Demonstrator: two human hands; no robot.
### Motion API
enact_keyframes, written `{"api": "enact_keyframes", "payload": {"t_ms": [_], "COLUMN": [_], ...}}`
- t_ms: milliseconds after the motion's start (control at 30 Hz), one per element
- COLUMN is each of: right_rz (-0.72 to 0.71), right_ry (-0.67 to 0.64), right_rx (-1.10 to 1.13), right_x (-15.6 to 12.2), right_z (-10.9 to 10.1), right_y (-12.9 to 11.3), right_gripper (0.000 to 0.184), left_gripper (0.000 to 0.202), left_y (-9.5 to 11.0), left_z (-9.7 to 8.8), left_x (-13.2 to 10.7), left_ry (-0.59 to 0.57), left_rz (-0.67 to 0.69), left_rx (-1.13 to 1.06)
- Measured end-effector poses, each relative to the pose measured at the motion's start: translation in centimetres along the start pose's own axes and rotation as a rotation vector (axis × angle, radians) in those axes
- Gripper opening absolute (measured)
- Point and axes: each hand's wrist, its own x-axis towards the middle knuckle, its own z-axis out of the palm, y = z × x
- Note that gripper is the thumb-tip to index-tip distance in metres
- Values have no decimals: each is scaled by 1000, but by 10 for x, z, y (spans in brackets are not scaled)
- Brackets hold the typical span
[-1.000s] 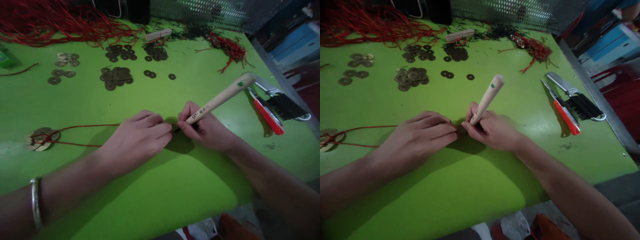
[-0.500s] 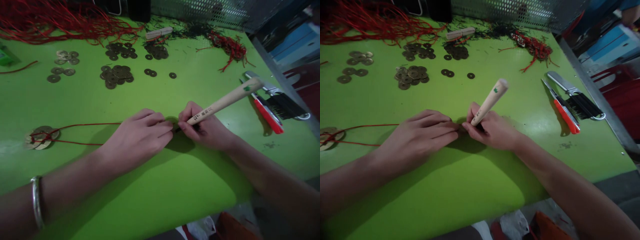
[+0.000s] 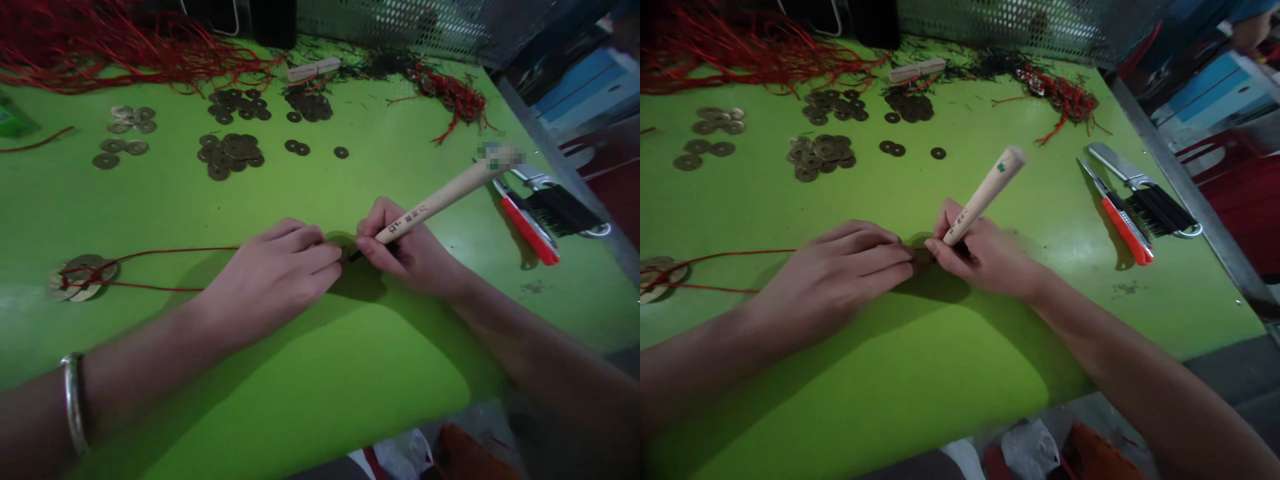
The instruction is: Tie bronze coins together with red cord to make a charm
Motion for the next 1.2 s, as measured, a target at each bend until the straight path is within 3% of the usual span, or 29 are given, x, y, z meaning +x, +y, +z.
{"api": "enact_keyframes", "payload": {"t_ms": [367,700,1200], "right_rz": [2,41,39], "right_ry": [-4,-48,17], "right_rx": [172,-30,-5], "right_x": [-6,-2,-4], "right_z": [1,-1,3], "right_y": [11,0,1], "right_gripper": [21,15,20], "left_gripper": [25,25,26], "left_y": [1,1,0], "left_z": [-1,1,0], "left_x": [1,2,0], "left_ry": [-27,-1,-16], "left_rz": [-19,-22,-25], "left_rx": [-13,-17,-35]}}
